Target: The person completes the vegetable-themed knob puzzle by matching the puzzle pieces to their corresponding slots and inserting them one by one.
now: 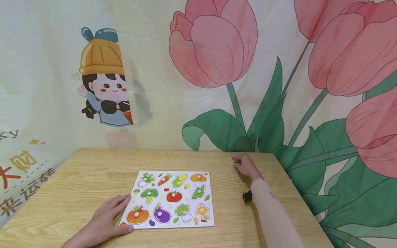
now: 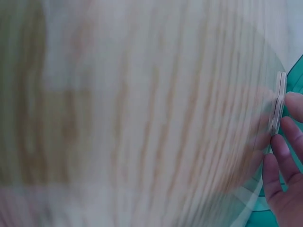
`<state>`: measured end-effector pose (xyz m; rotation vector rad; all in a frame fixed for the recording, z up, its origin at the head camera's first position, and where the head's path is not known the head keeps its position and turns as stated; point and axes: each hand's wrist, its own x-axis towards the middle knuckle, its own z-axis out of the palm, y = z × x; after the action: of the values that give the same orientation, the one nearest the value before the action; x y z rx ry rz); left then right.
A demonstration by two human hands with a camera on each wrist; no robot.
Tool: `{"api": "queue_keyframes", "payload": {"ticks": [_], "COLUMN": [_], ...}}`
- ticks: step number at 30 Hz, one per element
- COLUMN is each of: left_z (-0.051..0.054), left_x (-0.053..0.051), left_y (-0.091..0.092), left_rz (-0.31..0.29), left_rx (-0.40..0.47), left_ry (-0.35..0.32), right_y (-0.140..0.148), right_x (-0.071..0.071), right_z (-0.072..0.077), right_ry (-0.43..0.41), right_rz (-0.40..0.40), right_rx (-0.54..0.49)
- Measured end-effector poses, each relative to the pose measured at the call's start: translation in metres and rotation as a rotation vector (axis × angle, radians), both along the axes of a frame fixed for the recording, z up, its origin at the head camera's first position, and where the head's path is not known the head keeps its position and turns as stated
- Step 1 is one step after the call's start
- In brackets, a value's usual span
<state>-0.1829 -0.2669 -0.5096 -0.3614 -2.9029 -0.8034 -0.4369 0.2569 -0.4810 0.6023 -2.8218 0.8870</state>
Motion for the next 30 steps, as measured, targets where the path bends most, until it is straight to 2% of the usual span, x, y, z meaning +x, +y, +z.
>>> {"api": "queue_keyframes", "payload": {"ticks": [8, 21, 30], "left_z": [-0.001, -0.0002, -0.0007], "left_x": [0.0003, 0.0004, 0.0003], "left_y": [-0.0001, -0.0005, -0.0009], "left_rz": [-0.002, -0.009, -0.008], "left_rx": [-0.009, 0.0, -0.002], "left_ry": [0.034, 0.038, 0.027], "right_y": [0.0, -0.0031, -0.0013], "right_x": [0.0003, 0.0038, 0.0066], "right_z": [-0.0002, -0.0001, -0.0016], "right_ry": [-0.024, -0.067, -0.069], "right_rz": [-0.027, -0.058, -0.057], "right_rx": [0.037, 0.015, 0.045]}}
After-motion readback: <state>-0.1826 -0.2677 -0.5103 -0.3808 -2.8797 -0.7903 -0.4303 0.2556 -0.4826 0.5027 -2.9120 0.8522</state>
